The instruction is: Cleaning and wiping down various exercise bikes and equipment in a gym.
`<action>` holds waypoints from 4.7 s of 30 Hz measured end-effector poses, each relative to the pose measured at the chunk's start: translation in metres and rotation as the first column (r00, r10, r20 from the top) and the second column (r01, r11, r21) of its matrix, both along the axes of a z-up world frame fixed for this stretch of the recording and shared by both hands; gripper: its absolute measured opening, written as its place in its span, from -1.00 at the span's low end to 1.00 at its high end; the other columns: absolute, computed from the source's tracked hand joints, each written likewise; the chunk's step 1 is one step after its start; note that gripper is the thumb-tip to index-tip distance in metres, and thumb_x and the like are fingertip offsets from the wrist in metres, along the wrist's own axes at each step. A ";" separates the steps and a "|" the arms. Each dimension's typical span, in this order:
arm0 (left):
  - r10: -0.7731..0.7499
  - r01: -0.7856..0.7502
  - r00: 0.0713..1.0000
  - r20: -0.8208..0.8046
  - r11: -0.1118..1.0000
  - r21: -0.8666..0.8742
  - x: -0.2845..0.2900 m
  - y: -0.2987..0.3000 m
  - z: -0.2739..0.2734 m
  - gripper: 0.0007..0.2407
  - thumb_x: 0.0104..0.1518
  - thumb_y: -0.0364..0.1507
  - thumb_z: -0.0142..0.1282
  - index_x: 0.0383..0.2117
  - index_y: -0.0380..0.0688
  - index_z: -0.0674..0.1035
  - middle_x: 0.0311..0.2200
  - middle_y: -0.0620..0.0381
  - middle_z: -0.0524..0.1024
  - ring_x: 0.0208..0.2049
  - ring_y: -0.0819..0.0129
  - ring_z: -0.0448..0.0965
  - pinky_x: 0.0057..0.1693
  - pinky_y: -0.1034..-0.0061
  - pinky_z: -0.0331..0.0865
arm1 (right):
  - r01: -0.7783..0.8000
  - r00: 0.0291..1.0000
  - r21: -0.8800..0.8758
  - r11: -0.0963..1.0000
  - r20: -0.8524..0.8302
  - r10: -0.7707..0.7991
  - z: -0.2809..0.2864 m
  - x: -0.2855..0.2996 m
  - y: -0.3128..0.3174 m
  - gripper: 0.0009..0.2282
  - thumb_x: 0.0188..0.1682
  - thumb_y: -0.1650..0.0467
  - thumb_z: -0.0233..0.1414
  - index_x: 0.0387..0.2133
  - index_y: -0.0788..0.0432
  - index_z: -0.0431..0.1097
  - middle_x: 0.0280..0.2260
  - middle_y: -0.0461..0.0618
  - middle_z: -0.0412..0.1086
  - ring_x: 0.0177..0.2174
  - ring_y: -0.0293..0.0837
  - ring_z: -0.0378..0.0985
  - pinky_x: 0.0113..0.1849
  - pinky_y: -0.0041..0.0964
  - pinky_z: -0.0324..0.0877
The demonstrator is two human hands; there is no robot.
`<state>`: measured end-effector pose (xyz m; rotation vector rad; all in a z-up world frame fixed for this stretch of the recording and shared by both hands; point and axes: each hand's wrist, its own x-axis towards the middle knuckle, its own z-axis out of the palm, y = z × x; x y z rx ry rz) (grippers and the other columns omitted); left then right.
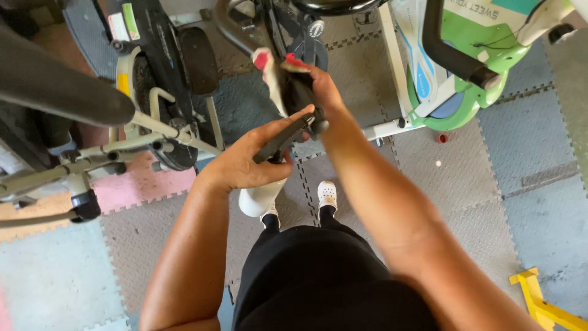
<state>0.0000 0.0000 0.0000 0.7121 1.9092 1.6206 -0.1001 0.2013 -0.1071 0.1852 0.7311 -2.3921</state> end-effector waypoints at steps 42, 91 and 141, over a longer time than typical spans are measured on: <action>0.784 -0.787 0.617 -0.063 0.617 -0.023 -0.003 0.043 -0.071 -0.42 -0.06 -0.55 0.14 0.23 -0.18 0.37 -0.17 0.03 0.53 -0.37 0.35 0.57 -0.15 0.49 0.50 | 0.403 0.327 0.915 0.028 -0.173 0.929 0.009 -0.099 -0.036 -0.29 0.02 0.40 -0.01 0.45 0.08 -0.22 0.13 0.38 0.28 0.02 0.21 0.45 0.03 -0.05 0.39; 0.842 -0.849 0.529 -0.105 0.524 -0.074 -0.051 0.034 -0.104 -0.39 -0.07 -0.55 0.12 0.26 -0.19 0.34 0.01 -0.01 0.50 -0.39 0.35 0.57 -0.14 0.48 0.50 | -0.421 0.907 0.129 0.898 0.057 0.418 -0.054 -0.165 -0.074 -0.66 0.06 0.14 0.01 -0.21 0.17 0.48 -0.35 0.04 0.54 -0.42 -0.12 0.60 -0.30 -0.22 0.54; 0.829 -0.825 0.553 0.078 0.558 -0.082 -0.086 0.007 -0.131 -0.47 -0.04 -0.57 0.15 0.19 -0.19 0.41 -0.38 0.18 0.50 -0.41 0.53 0.52 -0.25 0.59 0.44 | 0.949 0.124 0.286 0.137 -0.734 0.668 -0.075 -0.211 -0.054 -0.77 0.20 0.38 0.05 0.01 0.28 0.50 0.31 0.22 0.16 0.32 0.25 0.09 0.30 0.12 0.06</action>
